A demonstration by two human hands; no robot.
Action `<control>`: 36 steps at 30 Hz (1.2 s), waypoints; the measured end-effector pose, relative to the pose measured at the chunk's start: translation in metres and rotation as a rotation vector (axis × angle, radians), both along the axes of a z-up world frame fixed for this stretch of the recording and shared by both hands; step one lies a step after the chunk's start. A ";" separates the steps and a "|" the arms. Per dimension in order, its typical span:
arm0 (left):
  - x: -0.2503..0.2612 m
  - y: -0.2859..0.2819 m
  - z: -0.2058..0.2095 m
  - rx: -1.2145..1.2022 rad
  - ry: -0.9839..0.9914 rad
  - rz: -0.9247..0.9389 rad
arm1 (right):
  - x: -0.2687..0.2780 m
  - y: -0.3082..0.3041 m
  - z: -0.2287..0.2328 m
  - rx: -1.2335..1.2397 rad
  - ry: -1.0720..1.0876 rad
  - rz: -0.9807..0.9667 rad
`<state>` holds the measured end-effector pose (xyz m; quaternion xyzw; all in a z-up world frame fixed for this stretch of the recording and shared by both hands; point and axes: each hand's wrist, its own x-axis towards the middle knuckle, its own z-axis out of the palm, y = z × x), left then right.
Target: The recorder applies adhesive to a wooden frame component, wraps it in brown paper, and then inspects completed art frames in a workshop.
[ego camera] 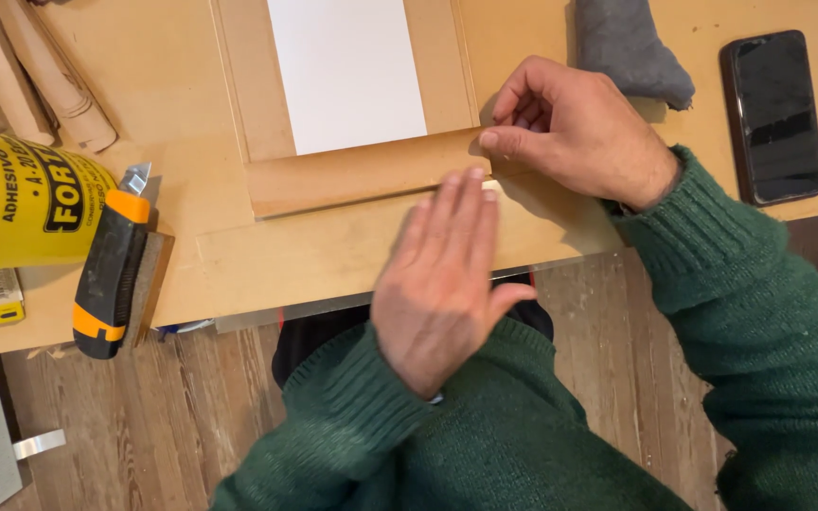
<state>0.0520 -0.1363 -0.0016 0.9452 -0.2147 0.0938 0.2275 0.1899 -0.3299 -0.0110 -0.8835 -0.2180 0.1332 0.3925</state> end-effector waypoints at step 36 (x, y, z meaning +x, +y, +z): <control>-0.054 0.091 -0.196 -0.437 0.602 0.138 | -0.015 0.036 0.051 -0.633 -0.467 0.118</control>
